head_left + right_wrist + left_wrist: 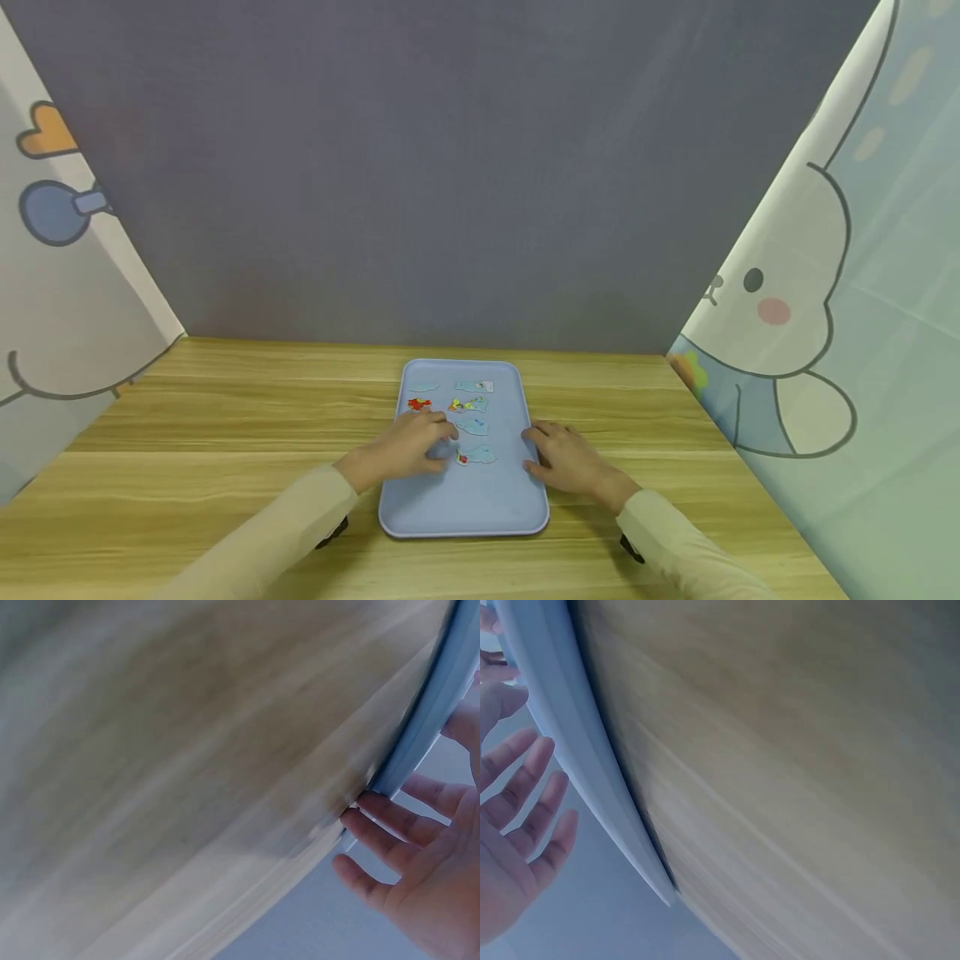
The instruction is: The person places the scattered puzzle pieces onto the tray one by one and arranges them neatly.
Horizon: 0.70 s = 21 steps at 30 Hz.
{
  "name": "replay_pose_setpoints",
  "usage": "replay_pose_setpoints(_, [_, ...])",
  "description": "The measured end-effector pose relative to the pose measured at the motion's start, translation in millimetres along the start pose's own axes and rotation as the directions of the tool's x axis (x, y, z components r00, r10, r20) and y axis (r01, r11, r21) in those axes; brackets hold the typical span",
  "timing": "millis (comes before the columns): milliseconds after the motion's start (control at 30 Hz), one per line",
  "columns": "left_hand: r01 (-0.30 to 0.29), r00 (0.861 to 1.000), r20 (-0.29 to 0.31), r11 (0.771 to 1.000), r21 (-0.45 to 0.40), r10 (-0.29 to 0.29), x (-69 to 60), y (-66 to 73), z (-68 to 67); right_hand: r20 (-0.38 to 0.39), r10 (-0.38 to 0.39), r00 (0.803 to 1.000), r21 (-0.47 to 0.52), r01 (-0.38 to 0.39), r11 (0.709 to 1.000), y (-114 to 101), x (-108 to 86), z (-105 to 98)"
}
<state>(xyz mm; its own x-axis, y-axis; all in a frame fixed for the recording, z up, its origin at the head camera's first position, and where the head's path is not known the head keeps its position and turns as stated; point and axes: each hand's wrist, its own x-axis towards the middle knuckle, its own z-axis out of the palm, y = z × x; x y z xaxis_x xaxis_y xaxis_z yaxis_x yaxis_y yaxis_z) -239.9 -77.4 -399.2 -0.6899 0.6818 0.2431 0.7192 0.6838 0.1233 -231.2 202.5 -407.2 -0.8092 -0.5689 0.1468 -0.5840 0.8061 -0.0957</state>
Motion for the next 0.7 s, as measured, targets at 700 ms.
replay_pose_setpoints(700, [0.12, 0.982, -0.137, 0.99, -0.074, -0.129, -47.2, -45.8, -25.5, -0.15, 0.048, 0.987, 0.058, -0.04, 0.998, 24, -3.0, -10])
